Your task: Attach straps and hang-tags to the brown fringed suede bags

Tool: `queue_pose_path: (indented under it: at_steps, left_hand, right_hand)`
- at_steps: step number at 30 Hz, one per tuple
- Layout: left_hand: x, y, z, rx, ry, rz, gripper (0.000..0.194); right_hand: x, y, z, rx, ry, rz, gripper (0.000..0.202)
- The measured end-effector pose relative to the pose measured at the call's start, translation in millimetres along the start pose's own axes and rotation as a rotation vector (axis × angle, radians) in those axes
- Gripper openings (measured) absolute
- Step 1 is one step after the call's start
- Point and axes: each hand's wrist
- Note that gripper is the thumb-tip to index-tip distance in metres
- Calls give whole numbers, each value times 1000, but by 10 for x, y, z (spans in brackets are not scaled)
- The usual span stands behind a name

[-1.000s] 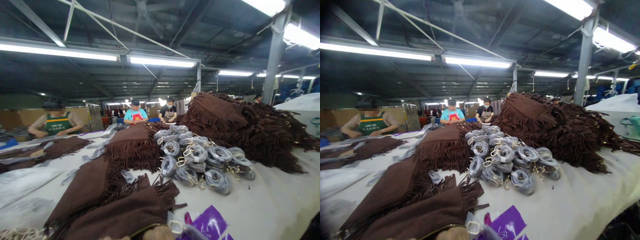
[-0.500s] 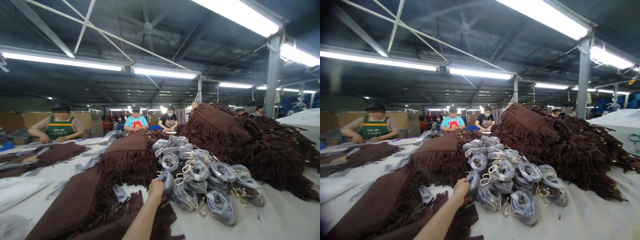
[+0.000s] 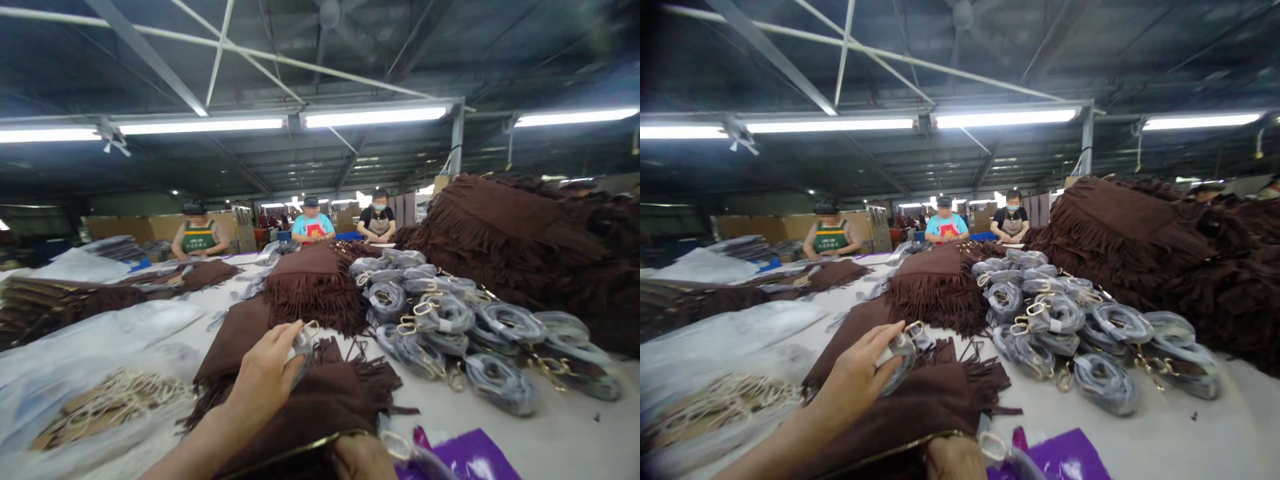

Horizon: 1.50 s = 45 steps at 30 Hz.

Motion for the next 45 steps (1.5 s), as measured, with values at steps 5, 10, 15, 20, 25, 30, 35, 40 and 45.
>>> queue_pose_path:
  at_steps: [5, 10, 15, 20, 25, 30, 35, 40, 45]
  left_hand:
    - [105, 872, 384, 273, -336, 31, 28]
    - [159, 981, 351, -30, -209, 208, 16]
    - [106, 928, 230, -203, -81, 279, 4]
    - [-18, 974, 406, 5, 35, 323, 13]
    - [-201, 665, 659, -584, 119, 75, 27]
    - [37, 391, 782, -819, 164, 301, 33]
    - [171, 366, 807, -785, 190, 333, 20]
    - [-5, 421, 775, -648, 81, 298, 14]
    - [-126, 626, 452, -185, -114, 215, 20]
  right_hand:
    - [-57, 25, 44, 54, -57, 40, 22]
    - [-134, 45, 74, 20, -146, 40, 23]
    - [-93, 60, 43, 20, -115, 35, 25]
    - [-38, 69, 4, 26, -69, 51, 26]
    - [-24, 82, -28, 13, -96, 44, 27]
    - [-22, 95, -44, -5, -119, 43, 28]
    - [-17, 95, -45, -16, -126, 49, 29]
    - [-16, 93, -27, -1, -89, 43, 29]
    - [-34, 73, -4, 21, -109, 57, 27]
Point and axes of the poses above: each hand's wrist, its own y-axis away from the middle knuckle, its own x-axis out of the palm, z = x × y, and after that the axes turned 14 degrees about -x, right-handed
